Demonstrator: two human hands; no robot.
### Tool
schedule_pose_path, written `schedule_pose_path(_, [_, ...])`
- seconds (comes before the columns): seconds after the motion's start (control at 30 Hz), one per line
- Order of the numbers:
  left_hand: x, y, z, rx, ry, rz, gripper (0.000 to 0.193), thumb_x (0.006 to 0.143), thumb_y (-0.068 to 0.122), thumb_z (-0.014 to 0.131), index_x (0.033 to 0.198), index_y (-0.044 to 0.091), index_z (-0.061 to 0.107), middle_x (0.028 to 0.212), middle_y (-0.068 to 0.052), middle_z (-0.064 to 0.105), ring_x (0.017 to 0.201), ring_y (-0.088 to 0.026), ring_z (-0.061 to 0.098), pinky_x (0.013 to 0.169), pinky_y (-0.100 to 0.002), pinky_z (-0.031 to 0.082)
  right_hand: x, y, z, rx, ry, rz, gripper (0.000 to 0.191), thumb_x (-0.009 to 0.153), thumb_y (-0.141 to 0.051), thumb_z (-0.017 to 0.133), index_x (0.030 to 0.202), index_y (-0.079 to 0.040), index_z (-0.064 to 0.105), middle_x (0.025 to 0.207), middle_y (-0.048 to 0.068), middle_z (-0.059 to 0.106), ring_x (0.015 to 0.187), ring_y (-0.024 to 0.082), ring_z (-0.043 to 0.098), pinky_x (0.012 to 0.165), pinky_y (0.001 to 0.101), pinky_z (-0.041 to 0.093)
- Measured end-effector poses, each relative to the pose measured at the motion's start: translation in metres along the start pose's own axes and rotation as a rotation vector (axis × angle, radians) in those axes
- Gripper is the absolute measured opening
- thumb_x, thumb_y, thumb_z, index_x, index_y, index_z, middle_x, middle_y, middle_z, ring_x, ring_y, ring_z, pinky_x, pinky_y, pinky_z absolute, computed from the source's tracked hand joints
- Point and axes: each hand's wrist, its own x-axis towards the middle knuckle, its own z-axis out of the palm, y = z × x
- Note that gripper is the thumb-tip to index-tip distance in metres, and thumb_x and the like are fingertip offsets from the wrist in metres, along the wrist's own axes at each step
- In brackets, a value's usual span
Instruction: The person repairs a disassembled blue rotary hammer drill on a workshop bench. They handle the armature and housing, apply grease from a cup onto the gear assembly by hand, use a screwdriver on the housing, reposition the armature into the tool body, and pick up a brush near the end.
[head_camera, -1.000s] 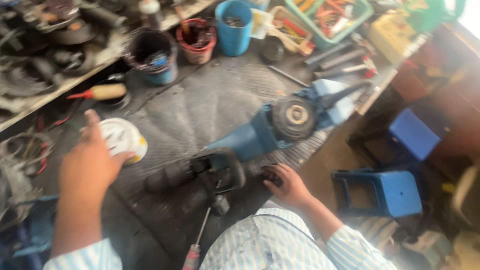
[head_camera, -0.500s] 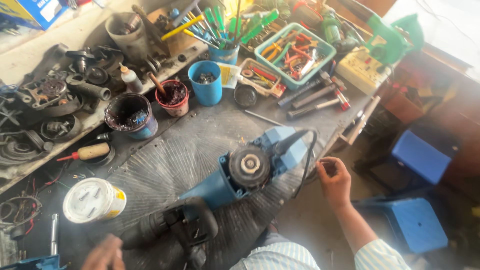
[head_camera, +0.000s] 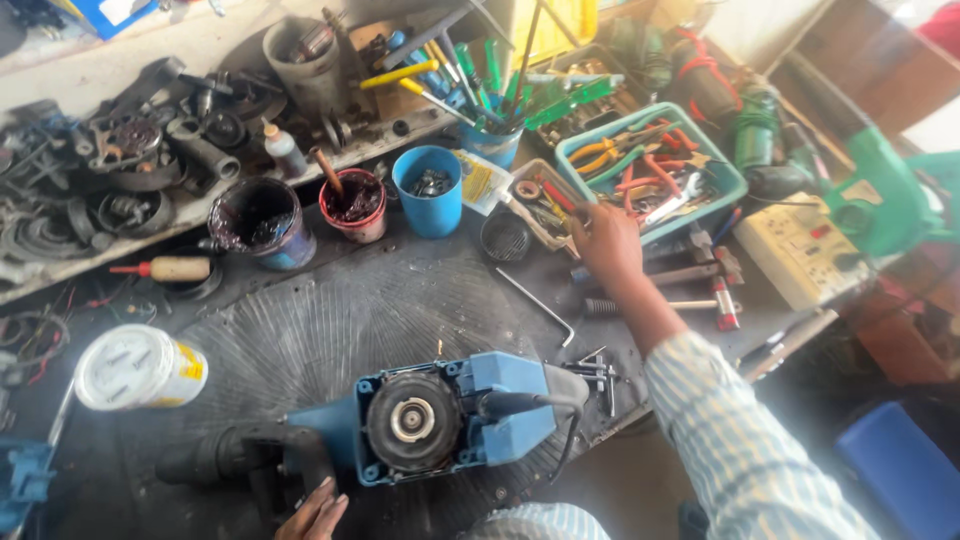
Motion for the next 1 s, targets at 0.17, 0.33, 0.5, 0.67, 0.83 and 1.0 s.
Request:
schedule_pose_path(0.17, [-0.008, 0.046, 0.007, 0.265, -0.015, -0.144, 0.024, 0.091, 0.005, 0.063, 0.114, 0.011, 0.07, 0.119, -0.013, 0.072, 0.103, -0.024, 0.074, 0.083, -0.035, 0.062, 0.049, -0.002, 0.02, -0.382, -0.425, 0.099, 0.026, 0.094, -0.033, 0.07, 0.1, -0.009, 0.079, 0.098, 0.019, 0.077, 0.094, 0.036, 0.074, 0.083, 0.0472, 0.057])
schedule_pose_path(0.33, [-0.017, 0.093, 0.009, 0.325, -0.01, -0.404, 0.035, 0.081, -0.004, 0.064, 0.114, 0.008, 0.07, 0.122, -0.016, 0.071, 0.108, -0.033, 0.071, 0.091, -0.042, 0.057, 0.064, -0.004, 0.032, -0.344, -0.505, 0.136, 0.039, 0.085, -0.039, 0.078, 0.108, -0.009, 0.077, 0.103, 0.017, 0.077, 0.099, 0.036, 0.074, 0.08, 0.0484, 0.058])
schedule_pose_path(0.5, [-0.019, 0.112, 0.011, 0.258, 0.053, -0.375, 0.032, 0.08, -0.008, 0.064, 0.109, 0.005, 0.071, 0.122, -0.016, 0.07, 0.105, -0.029, 0.072, 0.089, -0.038, 0.059, 0.064, -0.004, 0.038, -0.369, -0.59, 0.194, 0.049, 0.083, -0.047, 0.079, 0.113, -0.007, 0.076, 0.11, 0.016, 0.075, 0.105, 0.035, 0.072, 0.082, 0.0475, 0.057])
schedule_pose_path(0.67, [-0.029, 0.116, 0.013, 0.202, 0.139, -0.401, 0.027, 0.082, -0.009, 0.066, 0.105, 0.005, 0.072, 0.118, -0.014, 0.073, 0.102, -0.027, 0.074, 0.087, -0.036, 0.06, 0.05, 0.007, 0.041, -0.127, -0.398, 0.23, 0.04, 0.096, -0.045, 0.071, 0.113, -0.009, 0.078, 0.111, 0.02, 0.074, 0.104, 0.04, 0.069, 0.088, 0.0502, 0.053])
schedule_pose_path(0.83, [-0.026, 0.124, 0.006, 0.041, 0.167, -0.385, 0.021, 0.089, -0.004, 0.068, 0.107, 0.005, 0.071, 0.11, -0.01, 0.076, 0.102, -0.026, 0.076, 0.089, -0.035, 0.059, -0.049, 0.006, -0.008, 0.595, 0.308, -0.005, 0.02, 0.106, -0.013, 0.066, 0.101, 0.006, 0.061, 0.096, 0.016, 0.055, 0.085, 0.025, 0.052, 0.079, 0.0362, 0.043])
schedule_pose_path(1.0, [-0.01, 0.132, -0.015, -0.489, -0.115, -0.423, 0.031, 0.092, 0.017, 0.071, 0.118, 0.0, 0.069, 0.112, -0.013, 0.075, 0.101, -0.025, 0.074, 0.091, -0.037, 0.058, -0.225, -0.064, -0.088, 0.763, 0.477, -0.267, 0.023, 0.091, -0.021, 0.077, 0.099, -0.002, 0.067, 0.096, 0.009, 0.059, 0.089, 0.025, 0.057, 0.08, 0.0386, 0.046])
